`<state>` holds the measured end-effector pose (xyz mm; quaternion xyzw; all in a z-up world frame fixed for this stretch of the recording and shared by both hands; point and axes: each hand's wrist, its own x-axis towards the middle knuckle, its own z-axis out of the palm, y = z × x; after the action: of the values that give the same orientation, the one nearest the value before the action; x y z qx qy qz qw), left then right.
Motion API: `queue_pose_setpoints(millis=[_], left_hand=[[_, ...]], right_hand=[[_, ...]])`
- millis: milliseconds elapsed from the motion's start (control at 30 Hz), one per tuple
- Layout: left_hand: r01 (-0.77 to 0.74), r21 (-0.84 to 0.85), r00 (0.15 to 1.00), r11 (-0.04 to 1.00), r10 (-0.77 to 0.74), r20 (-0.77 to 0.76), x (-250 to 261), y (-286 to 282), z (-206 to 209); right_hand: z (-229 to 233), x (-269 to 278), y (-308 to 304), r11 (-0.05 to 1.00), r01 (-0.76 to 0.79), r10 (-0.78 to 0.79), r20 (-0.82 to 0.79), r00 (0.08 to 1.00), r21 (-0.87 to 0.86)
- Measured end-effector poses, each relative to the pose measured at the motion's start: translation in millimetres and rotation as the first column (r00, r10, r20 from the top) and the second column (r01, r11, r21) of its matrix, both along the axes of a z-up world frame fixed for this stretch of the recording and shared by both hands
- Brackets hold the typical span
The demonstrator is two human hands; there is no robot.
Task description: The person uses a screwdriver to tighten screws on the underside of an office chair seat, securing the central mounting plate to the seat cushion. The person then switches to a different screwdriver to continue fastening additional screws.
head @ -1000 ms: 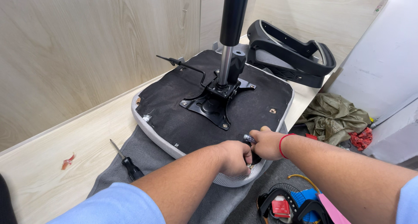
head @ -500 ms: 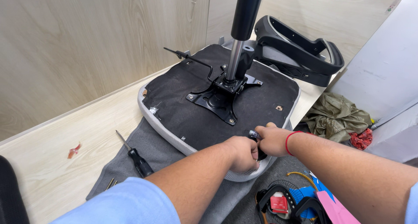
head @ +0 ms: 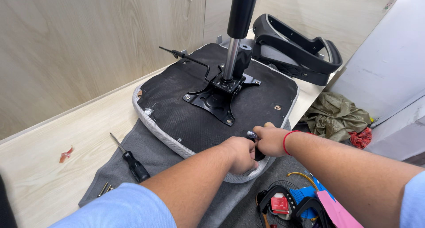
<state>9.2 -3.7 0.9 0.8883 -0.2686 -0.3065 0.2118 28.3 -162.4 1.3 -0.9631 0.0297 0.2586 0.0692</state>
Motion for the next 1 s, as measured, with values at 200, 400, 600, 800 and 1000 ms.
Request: queue_pose_setpoints(millis=[200, 400, 600, 800, 1000], left_hand=[[0.011, 0.009, 1.0, 1.0, -0.011, -0.007, 9, -4, -9], [0.058, -0.076, 0.998, 0.995, -0.056, 0.031, 12, -6, -21], [-0.027, -0.027, 1.0, 0.999, 0.027, -0.006, 5, 1, -9], [-0.07, -0.089, 0.996, 0.994, 0.064, -0.068, -2, 2, 0], [-0.038, -0.074, 0.998, 0.997, 0.035, -0.051, -4, 2, 1]], right_hand=[[-1, 5, -1, 1.0, -0.011, 0.011, -0.01, 1.0, 0.0], [-5, 6, -4, 0.999, -0.037, 0.037, -0.002, 0.999, 0.001], [-3, 3, -3, 0.999, -0.042, 0.042, 0.022, 0.999, -0.013], [1, 2, -2, 1.0, 0.005, -0.005, -0.031, 1.0, 0.01], [-14, 10, -12, 0.999, 0.046, -0.045, -0.027, 0.999, 0.028]])
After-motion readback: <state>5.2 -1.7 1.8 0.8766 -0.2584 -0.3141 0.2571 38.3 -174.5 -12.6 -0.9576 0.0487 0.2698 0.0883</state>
